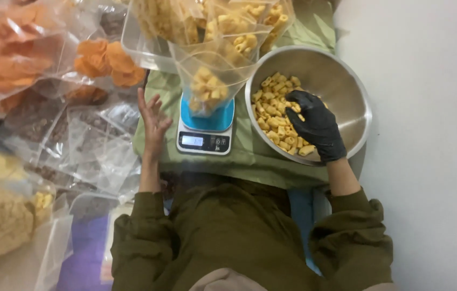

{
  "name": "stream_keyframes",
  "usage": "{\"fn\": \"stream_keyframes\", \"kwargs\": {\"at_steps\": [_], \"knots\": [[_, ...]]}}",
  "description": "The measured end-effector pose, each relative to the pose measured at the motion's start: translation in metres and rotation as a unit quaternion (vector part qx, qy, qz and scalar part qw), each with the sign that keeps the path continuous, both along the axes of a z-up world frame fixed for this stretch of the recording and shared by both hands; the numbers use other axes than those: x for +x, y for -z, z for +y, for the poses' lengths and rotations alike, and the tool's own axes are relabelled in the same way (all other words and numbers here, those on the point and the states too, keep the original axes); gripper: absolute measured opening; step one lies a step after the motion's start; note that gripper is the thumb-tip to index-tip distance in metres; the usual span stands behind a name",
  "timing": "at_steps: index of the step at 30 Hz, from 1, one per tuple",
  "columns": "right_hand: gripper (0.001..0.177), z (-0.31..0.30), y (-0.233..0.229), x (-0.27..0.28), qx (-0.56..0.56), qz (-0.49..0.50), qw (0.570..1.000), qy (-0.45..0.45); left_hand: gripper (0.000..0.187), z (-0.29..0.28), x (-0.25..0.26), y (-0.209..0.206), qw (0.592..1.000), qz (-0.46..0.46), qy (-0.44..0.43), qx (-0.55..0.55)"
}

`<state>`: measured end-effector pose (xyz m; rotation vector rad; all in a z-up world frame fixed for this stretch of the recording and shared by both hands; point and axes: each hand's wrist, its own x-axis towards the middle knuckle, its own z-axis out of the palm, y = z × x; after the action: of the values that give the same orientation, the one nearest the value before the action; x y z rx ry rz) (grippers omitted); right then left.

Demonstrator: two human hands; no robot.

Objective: Weighing and packaging snacks from a bowl into plastic bags using a digital scale.

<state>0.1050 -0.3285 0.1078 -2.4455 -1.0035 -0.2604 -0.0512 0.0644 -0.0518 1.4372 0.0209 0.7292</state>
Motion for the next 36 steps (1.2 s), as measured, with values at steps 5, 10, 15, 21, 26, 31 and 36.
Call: {"fn": "stream_keyframes", "kwargs": {"at_steps": [5, 10, 15, 21, 26, 31, 36], "knots": [[0.023, -0.01, 0.031, 0.024, 0.001, -0.001, 1.0, -0.004, 0.096, -0.011, -0.001, 0.004, 0.998, 0.019, -0.012, -0.06], [0.021, -0.011, 0.04, 0.025, 0.014, -0.006, 1.0, -0.018, 0.083, -0.014, 0.0, 0.011, 0.998, 0.047, -0.031, -0.008], [0.017, -0.011, 0.035, 0.02, 0.004, 0.029, 0.999, -0.018, 0.052, -0.011, 0.001, 0.01, 0.995, 0.082, -0.058, 0.02], [0.021, -0.007, 0.021, 0.02, 0.014, 0.091, 0.995, -0.046, 0.039, -0.004, 0.003, 0.021, 0.993, 0.078, -0.079, 0.049], [0.041, -0.002, 0.006, 0.034, -0.159, 0.158, 0.974, -0.025, 0.03, -0.013, -0.003, 0.0, 0.988, 0.102, -0.095, 0.064], [0.085, 0.021, 0.021, 0.052, -0.253, 0.23, 0.939, -0.047, 0.029, -0.016, -0.004, -0.005, 0.986, 0.111, -0.098, 0.07], [0.12, 0.05, 0.054, 0.055, -0.075, 0.243, 0.93, -0.266, 0.028, -0.018, -0.006, -0.01, 0.986, 0.118, -0.095, 0.07]]}}
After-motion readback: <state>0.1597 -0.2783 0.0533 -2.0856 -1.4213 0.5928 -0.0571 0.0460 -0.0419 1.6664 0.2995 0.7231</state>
